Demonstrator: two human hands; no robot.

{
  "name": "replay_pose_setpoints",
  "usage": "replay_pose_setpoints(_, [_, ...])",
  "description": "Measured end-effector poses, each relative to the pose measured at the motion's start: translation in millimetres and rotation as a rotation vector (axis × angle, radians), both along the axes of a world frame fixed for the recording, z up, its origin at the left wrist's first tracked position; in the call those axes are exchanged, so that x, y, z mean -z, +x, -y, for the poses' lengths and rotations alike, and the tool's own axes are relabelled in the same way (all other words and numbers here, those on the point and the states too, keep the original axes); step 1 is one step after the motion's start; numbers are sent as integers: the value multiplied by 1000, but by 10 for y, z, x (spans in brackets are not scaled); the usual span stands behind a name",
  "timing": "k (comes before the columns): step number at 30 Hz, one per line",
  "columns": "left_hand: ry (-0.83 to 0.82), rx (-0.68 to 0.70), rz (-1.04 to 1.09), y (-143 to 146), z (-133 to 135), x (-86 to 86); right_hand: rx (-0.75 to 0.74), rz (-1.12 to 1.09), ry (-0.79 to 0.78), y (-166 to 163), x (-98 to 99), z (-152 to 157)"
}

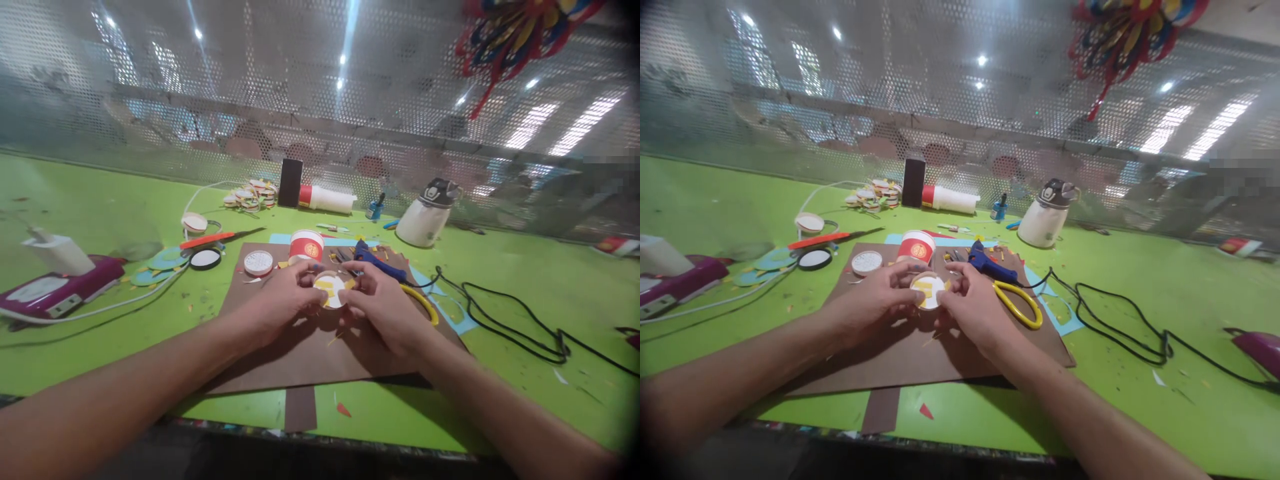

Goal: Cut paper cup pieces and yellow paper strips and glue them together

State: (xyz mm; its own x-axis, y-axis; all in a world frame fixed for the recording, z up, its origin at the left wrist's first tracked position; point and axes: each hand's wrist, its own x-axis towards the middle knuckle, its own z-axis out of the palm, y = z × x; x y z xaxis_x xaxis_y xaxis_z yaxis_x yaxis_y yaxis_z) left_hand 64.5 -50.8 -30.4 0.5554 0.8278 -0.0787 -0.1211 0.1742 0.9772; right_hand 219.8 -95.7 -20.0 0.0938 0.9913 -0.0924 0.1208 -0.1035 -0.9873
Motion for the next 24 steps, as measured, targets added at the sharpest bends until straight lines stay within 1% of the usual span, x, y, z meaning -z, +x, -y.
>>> replay_pose_setpoints(3, [4,-23,-48,9,-14,23,-20,16,-8,3,31,-9])
replay_pose_setpoints(6, [42,-39,-66,15,-14,26,-13,61,37,7,36,-12])
replay_pose_setpoints(9, [59,-63,-67,22,-7,15,6,36,59,13,28,-13])
replay_pose_setpoints(12, [24,-68,-34,25,-4,1,11,-43,55,20,24,-18])
replay_pose_setpoints(16, [-2,-55,42,12,0,-21,5,-216,76,30,32,-29])
replay_pose_setpoints(24, [-42,-50,114,5,57,-88,-72,-421,88,45,36,-17])
